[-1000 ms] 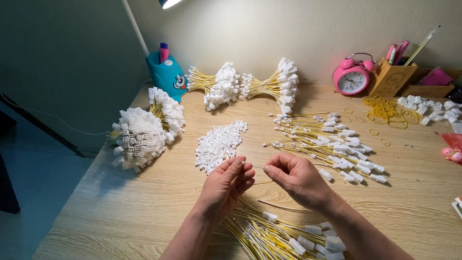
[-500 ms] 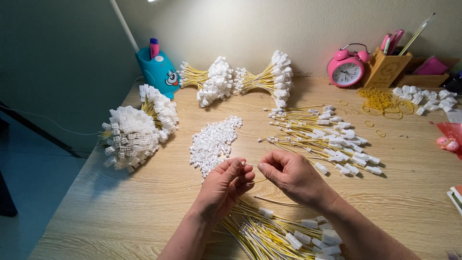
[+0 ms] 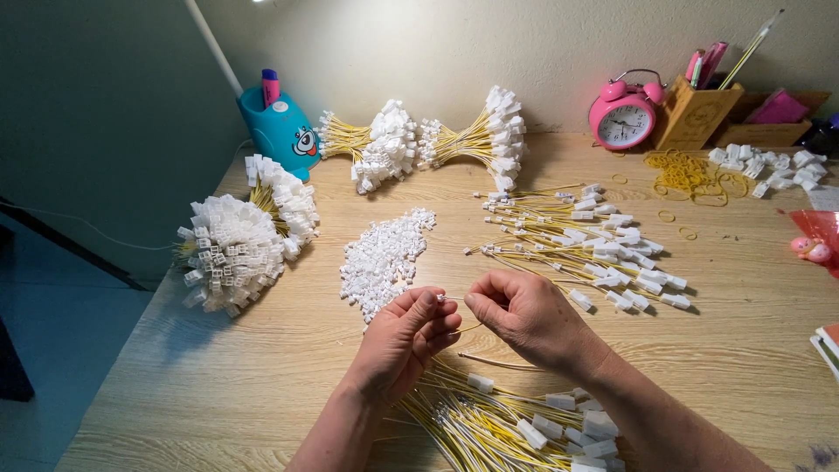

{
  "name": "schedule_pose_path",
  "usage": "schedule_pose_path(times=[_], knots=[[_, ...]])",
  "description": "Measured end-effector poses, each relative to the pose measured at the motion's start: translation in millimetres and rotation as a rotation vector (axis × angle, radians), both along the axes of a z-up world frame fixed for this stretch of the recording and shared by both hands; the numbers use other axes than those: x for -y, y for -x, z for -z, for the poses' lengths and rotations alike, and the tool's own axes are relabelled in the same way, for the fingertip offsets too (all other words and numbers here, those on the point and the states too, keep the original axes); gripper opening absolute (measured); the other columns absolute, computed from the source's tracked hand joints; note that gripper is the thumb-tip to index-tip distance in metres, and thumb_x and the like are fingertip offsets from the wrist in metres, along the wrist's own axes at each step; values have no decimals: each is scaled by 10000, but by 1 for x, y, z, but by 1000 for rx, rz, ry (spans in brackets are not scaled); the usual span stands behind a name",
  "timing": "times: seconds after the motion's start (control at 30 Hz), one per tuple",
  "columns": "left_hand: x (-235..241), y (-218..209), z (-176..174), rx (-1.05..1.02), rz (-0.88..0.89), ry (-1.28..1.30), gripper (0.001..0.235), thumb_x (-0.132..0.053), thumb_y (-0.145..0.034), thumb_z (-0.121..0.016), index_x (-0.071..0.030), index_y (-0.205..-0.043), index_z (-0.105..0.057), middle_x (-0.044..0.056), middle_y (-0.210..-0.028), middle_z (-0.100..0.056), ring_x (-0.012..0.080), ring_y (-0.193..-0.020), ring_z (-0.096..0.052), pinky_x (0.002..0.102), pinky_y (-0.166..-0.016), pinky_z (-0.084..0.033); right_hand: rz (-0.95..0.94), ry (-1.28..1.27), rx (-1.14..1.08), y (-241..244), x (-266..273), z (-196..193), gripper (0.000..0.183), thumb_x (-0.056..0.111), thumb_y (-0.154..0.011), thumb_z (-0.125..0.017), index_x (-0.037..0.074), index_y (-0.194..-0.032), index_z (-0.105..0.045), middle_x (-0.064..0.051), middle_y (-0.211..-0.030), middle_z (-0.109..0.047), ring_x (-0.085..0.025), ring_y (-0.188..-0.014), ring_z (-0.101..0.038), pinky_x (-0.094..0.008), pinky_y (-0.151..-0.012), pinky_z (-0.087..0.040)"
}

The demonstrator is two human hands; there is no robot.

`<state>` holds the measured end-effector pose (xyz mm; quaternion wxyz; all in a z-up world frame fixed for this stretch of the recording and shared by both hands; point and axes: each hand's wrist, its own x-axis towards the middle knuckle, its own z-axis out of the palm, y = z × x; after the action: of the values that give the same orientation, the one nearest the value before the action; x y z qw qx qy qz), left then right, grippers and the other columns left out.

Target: The person assembles small white plastic components onto yellow wires by hand. They repeatedly pick up a wire and a plastic piece, fit them together, and place the finished assembly on the wooden desk among other completed units.

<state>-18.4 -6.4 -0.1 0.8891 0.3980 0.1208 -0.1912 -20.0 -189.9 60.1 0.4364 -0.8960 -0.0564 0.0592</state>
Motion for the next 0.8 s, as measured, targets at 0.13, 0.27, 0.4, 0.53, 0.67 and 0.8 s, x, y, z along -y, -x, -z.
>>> schedule_pose_path(times=[0.13, 0.27, 0.4, 0.53, 0.67, 0.8], knots=[[2, -1, 3, 19, -12, -46, 188, -157, -823, -719, -24, -933, -643, 157, -875, -708, 213, -724, -687, 319, -683, -582, 22, 41, 10, 1, 0, -1, 173, 289, -850, -657, 177, -725, -699, 67, -571, -565, -82, -539, -471, -266, -545, -400], [3, -1, 3, 35, -22, -76, 177, -144, -832, -711, -13, -932, -646, 171, -872, -711, 224, -717, -690, 318, -669, -581, 6, 29, 19, 2, 0, -3, 181, 287, -841, -660, 173, -704, -691, 69, -580, -569, -82, -548, -475, -269, -546, -404], [3, 0, 3, 33, -20, -77, 185, -148, -833, -708, -10, -941, -646, 166, -878, -708, 220, -725, -686, 318, -670, -580, 3, 13, 14, 0, 2, -1, 172, 282, -841, -666, 165, -717, -689, 63, -587, -570, -84, -551, -477, -267, -547, -404], [2, -1, 5, 21, -5, -60, 204, -158, -827, -707, -20, -960, -640, 172, -893, -710, 222, -732, -686, 332, -687, -583, 30, 3, -57, 0, 1, -3, 180, 289, -851, -663, 168, -721, -692, 62, -568, -532, -86, -543, -446, -268, -547, -386], [1, -1, 8, 49, -5, -53, 208, -167, -834, -700, -17, -963, -635, 171, -896, -708, 222, -734, -685, 331, -690, -581, 10, -32, -16, 0, 1, 0, 177, 255, -844, -663, 145, -708, -685, 55, -605, -579, -83, -560, -477, -264, -545, -400], [1, -1, 11, 31, 11, -23, 197, -166, -836, -701, -23, -953, -634, 153, -890, -711, 212, -729, -688, 324, -673, -583, -9, -72, -1, -2, 3, 6, 140, 256, -837, -717, 156, -738, -713, 76, -588, -512, -66, -558, -434, -246, -540, -374]])
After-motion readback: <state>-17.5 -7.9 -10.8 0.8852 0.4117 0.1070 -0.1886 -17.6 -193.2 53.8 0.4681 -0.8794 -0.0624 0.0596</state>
